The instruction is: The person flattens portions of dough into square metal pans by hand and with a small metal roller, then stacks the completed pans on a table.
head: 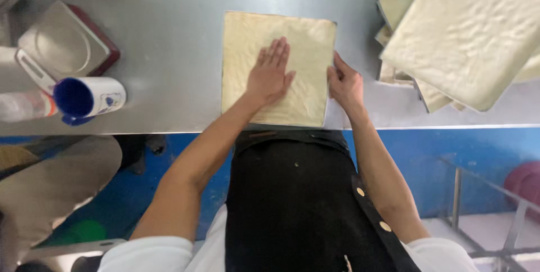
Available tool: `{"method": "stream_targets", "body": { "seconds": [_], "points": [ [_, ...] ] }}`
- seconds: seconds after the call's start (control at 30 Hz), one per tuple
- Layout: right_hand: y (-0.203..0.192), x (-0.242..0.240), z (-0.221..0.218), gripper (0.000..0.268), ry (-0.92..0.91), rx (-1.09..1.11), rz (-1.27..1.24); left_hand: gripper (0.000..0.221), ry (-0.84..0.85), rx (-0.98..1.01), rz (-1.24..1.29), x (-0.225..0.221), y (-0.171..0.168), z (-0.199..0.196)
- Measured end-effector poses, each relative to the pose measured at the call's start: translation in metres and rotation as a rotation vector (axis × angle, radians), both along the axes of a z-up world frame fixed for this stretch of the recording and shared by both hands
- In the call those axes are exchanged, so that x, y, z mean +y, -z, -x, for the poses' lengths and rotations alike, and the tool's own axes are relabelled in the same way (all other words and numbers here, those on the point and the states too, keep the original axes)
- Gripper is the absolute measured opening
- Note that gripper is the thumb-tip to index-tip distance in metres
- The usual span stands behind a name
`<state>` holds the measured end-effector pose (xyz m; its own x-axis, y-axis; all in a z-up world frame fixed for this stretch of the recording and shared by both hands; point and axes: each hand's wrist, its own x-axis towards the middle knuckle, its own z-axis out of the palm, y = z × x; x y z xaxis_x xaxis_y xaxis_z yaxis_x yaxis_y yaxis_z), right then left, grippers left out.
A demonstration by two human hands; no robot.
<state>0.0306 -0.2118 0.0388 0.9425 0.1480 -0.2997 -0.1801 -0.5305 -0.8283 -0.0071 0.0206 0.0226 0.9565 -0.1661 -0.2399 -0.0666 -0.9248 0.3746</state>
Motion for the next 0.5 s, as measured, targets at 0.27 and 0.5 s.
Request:
{"method": "stream_targets", "body": {
  "seconds": [0.27,0.5],
  "points": [
    [-0.008,0.004,-0.001,0.043,0.010,-0.048,0.019,0.077,0.243,-0.062,0.023,-0.038,-0.014,0.016],
    [0.011,0.007,-0.004,0.037,0.058,-0.218,0.116,0.071,0.259,-0.084,-0.034,-0.026,-0.018,-0.002]
  ]
}}
